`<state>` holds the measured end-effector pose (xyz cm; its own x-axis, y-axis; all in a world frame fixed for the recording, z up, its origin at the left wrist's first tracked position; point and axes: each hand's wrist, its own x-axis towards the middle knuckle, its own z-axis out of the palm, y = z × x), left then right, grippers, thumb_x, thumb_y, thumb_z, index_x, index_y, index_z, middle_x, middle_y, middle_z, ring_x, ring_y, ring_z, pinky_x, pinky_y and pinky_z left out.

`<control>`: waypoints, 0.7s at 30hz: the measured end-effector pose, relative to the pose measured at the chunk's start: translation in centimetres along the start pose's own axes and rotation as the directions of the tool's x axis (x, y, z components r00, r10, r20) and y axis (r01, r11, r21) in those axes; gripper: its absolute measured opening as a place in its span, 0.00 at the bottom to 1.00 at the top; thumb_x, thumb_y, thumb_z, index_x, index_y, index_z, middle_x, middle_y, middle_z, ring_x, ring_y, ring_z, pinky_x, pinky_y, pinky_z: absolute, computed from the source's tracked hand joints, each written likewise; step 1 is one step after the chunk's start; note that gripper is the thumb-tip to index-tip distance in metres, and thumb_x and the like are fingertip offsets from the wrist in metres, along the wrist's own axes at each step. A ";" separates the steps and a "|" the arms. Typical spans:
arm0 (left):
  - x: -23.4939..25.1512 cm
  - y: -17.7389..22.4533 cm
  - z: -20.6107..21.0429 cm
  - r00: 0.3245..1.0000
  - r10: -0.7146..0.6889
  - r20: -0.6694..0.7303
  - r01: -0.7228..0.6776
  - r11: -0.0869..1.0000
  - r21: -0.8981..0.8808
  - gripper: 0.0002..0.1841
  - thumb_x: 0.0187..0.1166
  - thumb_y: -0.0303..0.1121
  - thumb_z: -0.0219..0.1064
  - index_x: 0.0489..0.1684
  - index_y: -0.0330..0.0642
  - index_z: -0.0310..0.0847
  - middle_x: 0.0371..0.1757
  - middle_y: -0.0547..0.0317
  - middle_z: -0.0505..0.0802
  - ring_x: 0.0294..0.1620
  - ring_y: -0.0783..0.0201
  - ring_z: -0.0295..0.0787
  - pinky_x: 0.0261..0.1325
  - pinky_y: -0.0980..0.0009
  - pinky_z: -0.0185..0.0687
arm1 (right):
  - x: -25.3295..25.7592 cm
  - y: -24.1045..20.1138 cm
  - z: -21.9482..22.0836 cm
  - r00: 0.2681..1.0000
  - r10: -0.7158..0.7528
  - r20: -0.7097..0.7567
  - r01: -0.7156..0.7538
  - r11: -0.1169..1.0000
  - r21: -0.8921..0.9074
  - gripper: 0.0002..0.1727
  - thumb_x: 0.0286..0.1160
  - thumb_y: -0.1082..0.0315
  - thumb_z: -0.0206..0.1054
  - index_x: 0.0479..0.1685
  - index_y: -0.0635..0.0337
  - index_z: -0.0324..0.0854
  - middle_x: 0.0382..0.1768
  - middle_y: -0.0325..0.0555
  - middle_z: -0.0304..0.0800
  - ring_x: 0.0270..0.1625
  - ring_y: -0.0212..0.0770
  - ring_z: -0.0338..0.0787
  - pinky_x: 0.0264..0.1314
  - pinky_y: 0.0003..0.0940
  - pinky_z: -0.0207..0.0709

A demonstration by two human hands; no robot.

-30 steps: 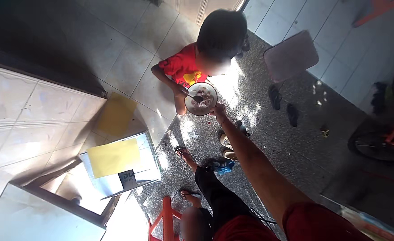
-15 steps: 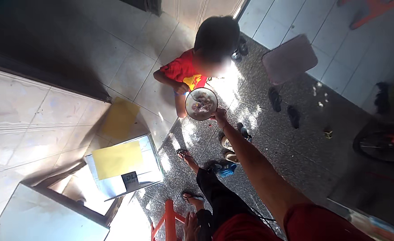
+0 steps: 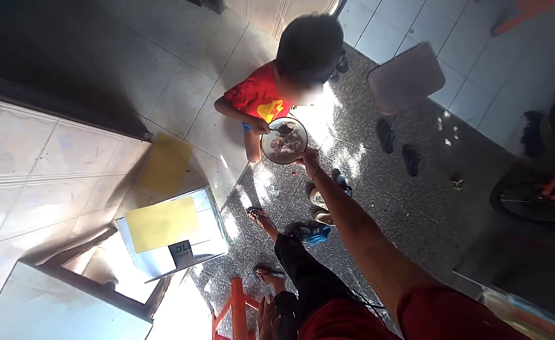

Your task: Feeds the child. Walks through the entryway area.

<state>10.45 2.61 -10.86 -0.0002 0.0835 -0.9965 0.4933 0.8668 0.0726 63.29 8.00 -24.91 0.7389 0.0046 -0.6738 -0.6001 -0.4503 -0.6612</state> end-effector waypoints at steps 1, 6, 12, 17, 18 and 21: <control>0.0 0.1 0.1 1.000 0.000 0.000 0.000 1.000 0.006 0.26 0.95 0.35 0.45 0.90 0.36 0.54 0.77 0.31 0.78 0.71 0.43 0.79 0.68 0.47 0.76 | 0.3 -0.1 0.0 1.000 0.004 -0.009 -0.004 1.000 -0.003 0.16 0.68 0.84 0.64 0.57 0.74 0.82 0.47 0.64 0.87 0.36 0.47 0.88 0.42 0.43 0.86; 0.3 0.0 0.3 1.000 -0.009 0.004 0.009 1.000 0.000 0.26 0.94 0.35 0.47 0.90 0.36 0.55 0.77 0.31 0.78 0.72 0.42 0.79 0.69 0.47 0.75 | 1.2 -0.4 -0.4 0.998 -0.057 -0.004 0.057 0.998 -0.018 0.14 0.69 0.83 0.62 0.54 0.75 0.82 0.45 0.62 0.87 0.36 0.45 0.89 0.41 0.41 0.87; 0.4 0.4 0.7 1.000 -0.027 -0.002 0.027 1.000 0.010 0.26 0.94 0.36 0.48 0.89 0.36 0.56 0.77 0.31 0.77 0.73 0.42 0.78 0.69 0.46 0.75 | 2.2 -1.0 -0.7 0.998 -0.056 -0.028 0.054 0.996 -0.074 0.17 0.66 0.83 0.63 0.55 0.73 0.83 0.47 0.63 0.88 0.38 0.47 0.90 0.43 0.44 0.87; 0.2 1.2 1.2 0.999 -0.041 -0.010 0.041 0.999 0.015 0.26 0.95 0.36 0.48 0.89 0.36 0.56 0.77 0.32 0.78 0.72 0.43 0.78 0.69 0.47 0.75 | 2.8 -1.3 -0.7 0.999 -0.034 -0.041 0.029 0.995 -0.098 0.18 0.66 0.84 0.64 0.58 0.73 0.83 0.50 0.64 0.88 0.40 0.48 0.91 0.45 0.44 0.88; 0.1 1.3 1.3 0.999 -0.046 -0.014 0.046 0.999 0.016 0.26 0.95 0.36 0.47 0.89 0.36 0.56 0.77 0.32 0.78 0.72 0.42 0.78 0.69 0.47 0.75 | 2.9 -1.3 -0.6 0.999 -0.031 -0.043 0.027 0.994 -0.103 0.19 0.66 0.85 0.64 0.58 0.73 0.83 0.51 0.65 0.88 0.40 0.49 0.91 0.45 0.45 0.88; 0.5 1.3 1.4 0.998 -0.055 -0.015 0.055 0.998 0.007 0.26 0.95 0.36 0.46 0.90 0.36 0.54 0.77 0.31 0.78 0.72 0.41 0.79 0.69 0.46 0.75 | 3.5 -1.0 -0.6 0.999 -0.025 -0.037 0.021 0.994 -0.108 0.18 0.66 0.84 0.64 0.58 0.72 0.83 0.51 0.65 0.88 0.41 0.50 0.92 0.46 0.46 0.88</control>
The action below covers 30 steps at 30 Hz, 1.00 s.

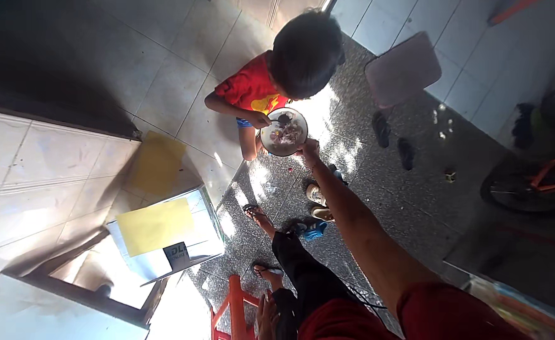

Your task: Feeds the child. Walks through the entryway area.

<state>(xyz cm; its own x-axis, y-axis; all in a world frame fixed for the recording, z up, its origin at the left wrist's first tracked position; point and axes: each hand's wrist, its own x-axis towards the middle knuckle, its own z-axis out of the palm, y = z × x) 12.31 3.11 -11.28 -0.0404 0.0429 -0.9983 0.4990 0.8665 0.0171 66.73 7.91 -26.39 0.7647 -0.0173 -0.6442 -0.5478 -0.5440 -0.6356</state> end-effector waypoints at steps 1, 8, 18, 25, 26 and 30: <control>0.3 -0.2 -0.1 1.000 -0.006 0.003 0.006 1.000 -0.001 0.27 0.95 0.36 0.46 0.91 0.37 0.53 0.78 0.32 0.78 0.73 0.41 0.78 0.70 0.46 0.75 | 0.1 0.0 0.0 1.000 0.001 -0.002 -0.001 1.000 0.000 0.18 0.66 0.83 0.65 0.58 0.72 0.83 0.50 0.65 0.89 0.40 0.50 0.92 0.46 0.46 0.88; -0.3 0.7 0.7 1.000 -0.005 -0.001 0.005 1.000 0.015 0.26 0.94 0.37 0.48 0.89 0.36 0.56 0.78 0.31 0.77 0.73 0.42 0.78 0.70 0.46 0.75 | 0.1 -1.2 -0.4 1.000 -0.020 -0.003 0.020 1.000 -0.012 0.17 0.67 0.83 0.64 0.57 0.71 0.84 0.49 0.62 0.90 0.40 0.48 0.92 0.46 0.45 0.87; -0.3 1.3 1.1 1.000 -0.009 0.017 0.009 0.999 0.033 0.26 0.95 0.37 0.47 0.89 0.36 0.56 0.78 0.31 0.77 0.73 0.42 0.78 0.70 0.47 0.75 | 1.0 -1.6 -0.2 0.999 -0.035 -0.003 0.035 0.999 -0.014 0.17 0.66 0.82 0.64 0.56 0.71 0.84 0.49 0.62 0.90 0.40 0.48 0.92 0.45 0.46 0.87; -0.2 1.3 0.9 1.000 -0.004 0.006 0.004 0.999 0.037 0.26 0.95 0.37 0.47 0.89 0.35 0.57 0.77 0.32 0.78 0.73 0.42 0.78 0.70 0.47 0.75 | 1.1 -1.7 -0.2 0.999 -0.037 0.019 0.037 0.999 0.004 0.18 0.66 0.82 0.64 0.57 0.71 0.84 0.49 0.62 0.90 0.39 0.48 0.92 0.45 0.47 0.88; -0.1 1.3 0.9 1.000 -0.004 0.004 0.004 0.999 0.033 0.26 0.95 0.36 0.47 0.89 0.35 0.57 0.77 0.32 0.78 0.73 0.42 0.78 0.70 0.47 0.75 | 1.1 -1.7 -0.1 0.999 -0.035 0.020 0.035 0.999 0.002 0.18 0.66 0.82 0.64 0.57 0.71 0.84 0.49 0.62 0.90 0.39 0.48 0.92 0.45 0.46 0.88; 1.1 0.3 0.4 1.000 -0.001 0.011 0.001 1.000 0.026 0.27 0.95 0.37 0.46 0.90 0.36 0.54 0.77 0.32 0.78 0.73 0.43 0.79 0.70 0.48 0.76 | 0.9 -1.9 0.0 0.999 -0.037 0.024 0.038 0.999 -0.021 0.18 0.67 0.83 0.64 0.57 0.70 0.84 0.49 0.62 0.90 0.38 0.47 0.91 0.44 0.45 0.87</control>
<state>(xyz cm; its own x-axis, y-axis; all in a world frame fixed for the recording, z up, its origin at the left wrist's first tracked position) 12.73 3.27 -12.42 -0.0318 0.0365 -0.9988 0.5213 0.8533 0.0146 68.49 8.90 -25.78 0.7762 0.0229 -0.6301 -0.5112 -0.5621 -0.6502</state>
